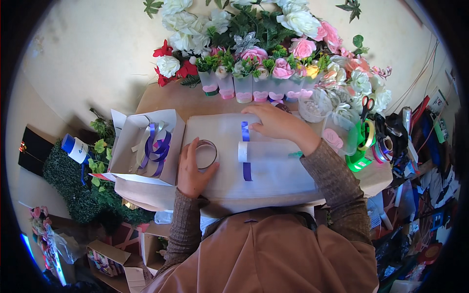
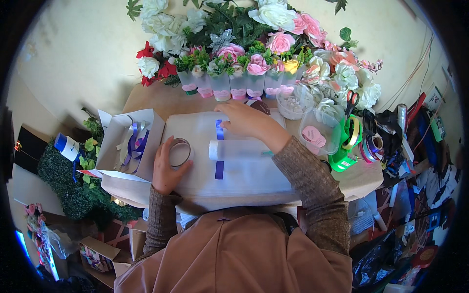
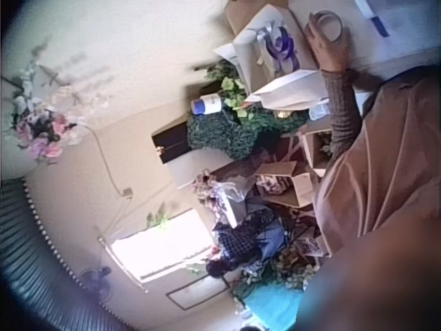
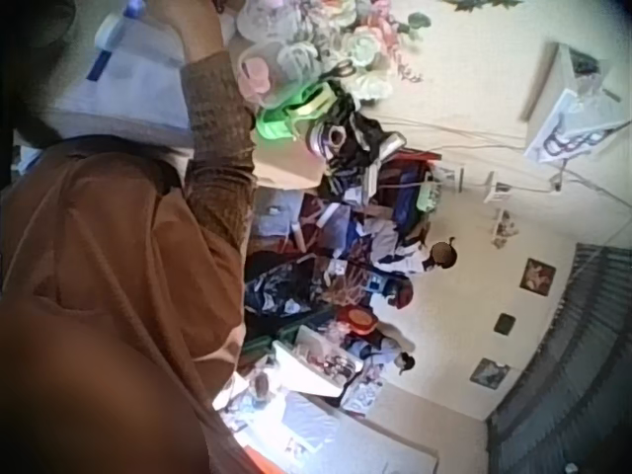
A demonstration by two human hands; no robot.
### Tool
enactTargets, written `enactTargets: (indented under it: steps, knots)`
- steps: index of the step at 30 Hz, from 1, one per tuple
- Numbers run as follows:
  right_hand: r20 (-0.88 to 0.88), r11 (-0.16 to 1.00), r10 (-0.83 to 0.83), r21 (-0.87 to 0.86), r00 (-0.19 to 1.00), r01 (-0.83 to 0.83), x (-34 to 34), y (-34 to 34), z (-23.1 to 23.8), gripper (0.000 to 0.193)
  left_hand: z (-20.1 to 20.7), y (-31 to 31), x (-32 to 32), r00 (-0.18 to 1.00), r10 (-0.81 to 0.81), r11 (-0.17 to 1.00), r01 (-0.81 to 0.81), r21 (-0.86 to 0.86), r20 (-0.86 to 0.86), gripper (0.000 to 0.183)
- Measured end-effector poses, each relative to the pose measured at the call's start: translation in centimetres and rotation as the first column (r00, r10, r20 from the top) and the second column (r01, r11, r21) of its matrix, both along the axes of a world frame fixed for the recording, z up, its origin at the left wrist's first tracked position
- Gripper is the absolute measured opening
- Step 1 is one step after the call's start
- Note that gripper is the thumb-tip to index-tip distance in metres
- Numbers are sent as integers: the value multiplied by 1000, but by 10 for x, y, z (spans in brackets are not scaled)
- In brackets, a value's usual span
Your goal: Decorating a plastic container with a purple ribbon and an artificial flower.
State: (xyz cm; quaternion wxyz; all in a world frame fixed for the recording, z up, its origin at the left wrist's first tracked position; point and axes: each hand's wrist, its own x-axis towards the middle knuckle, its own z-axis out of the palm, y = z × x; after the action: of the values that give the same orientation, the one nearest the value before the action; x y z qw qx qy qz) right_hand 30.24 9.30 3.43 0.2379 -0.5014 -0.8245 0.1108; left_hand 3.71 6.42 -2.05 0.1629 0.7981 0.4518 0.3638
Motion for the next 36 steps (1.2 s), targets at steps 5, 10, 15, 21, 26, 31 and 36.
enactTargets:
  steps: [5, 10, 15, 21, 26, 31, 36]
  knots:
    - [-83, 994, 92, 62, 992, -87, -10, -38, 35, 29, 13, -21, 2, 917, -3, 974, 94, -208, 400, 84]
    - [-202, 974, 203, 141, 958, -177, -36, -92, 43, 32, 17, -39, 19, 750, -270, 927, 372, -47, 604, 83]
    - [-235, 972, 185, 183, 954, -144, -44, -116, 43, 29, 24, -49, 32, 846, -334, 942, 311, 125, 416, 79]
    - [-246, 978, 167, 166, 955, -128, -34, -126, 38, 29, 27, -56, 38, 854, -346, 938, 325, 122, 388, 76]
    - [-247, 986, 87, 158, 965, -48, -34, -131, 40, 36, 30, -60, 40, 844, -391, 920, 354, 167, 367, 70]
    - [-235, 986, 80, 164, 969, -41, -34, -136, 34, 35, 28, -60, 38, 884, -408, 899, 347, 266, 228, 67]
    - [-262, 987, 27, 161, 965, 16, -35, -138, 34, 36, 31, -64, 40, 896, -401, 895, 339, 290, 190, 62]
